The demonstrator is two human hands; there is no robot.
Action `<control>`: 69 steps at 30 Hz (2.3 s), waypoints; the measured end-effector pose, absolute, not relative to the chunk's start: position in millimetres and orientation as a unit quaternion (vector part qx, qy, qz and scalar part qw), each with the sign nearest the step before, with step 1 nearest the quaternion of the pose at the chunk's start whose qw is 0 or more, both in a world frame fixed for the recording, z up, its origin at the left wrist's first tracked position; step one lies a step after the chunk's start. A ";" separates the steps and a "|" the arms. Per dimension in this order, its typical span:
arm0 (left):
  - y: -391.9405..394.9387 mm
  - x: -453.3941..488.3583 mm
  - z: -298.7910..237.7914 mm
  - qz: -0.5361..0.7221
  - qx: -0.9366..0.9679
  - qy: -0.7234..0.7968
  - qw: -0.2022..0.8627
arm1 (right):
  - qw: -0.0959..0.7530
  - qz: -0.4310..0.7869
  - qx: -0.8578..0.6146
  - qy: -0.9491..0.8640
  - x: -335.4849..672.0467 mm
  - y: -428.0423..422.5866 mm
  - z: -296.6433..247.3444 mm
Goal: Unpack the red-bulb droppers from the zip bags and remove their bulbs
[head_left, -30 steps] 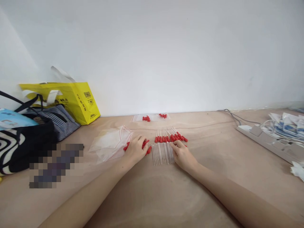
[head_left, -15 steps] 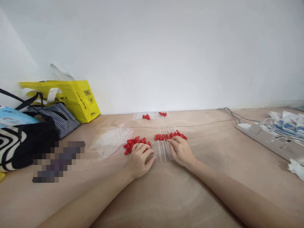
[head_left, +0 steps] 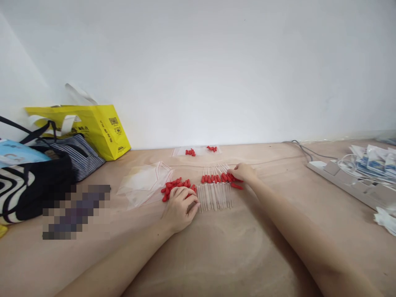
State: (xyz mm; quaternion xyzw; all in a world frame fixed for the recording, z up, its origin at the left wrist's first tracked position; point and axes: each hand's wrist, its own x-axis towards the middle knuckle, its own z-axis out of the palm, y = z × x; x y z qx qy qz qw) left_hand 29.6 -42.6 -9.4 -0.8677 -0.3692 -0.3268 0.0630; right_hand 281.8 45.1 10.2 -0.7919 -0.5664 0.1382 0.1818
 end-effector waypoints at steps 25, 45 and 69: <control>-48.5 52.2 -7.3 -0.377 -0.818 -0.428 0.073 | 0.461 0.447 -0.420 -0.641 198.7 -39.6 3.0; -42.1 25.8 -8.3 -0.329 -0.869 -0.330 0.168 | 0.409 -0.238 -0.312 -0.824 228.9 -44.2 -26.0; -43.1 26.5 -7.5 -0.274 -0.900 -0.264 0.211 | 0.397 -0.242 -0.259 -0.847 230.8 -44.3 -33.6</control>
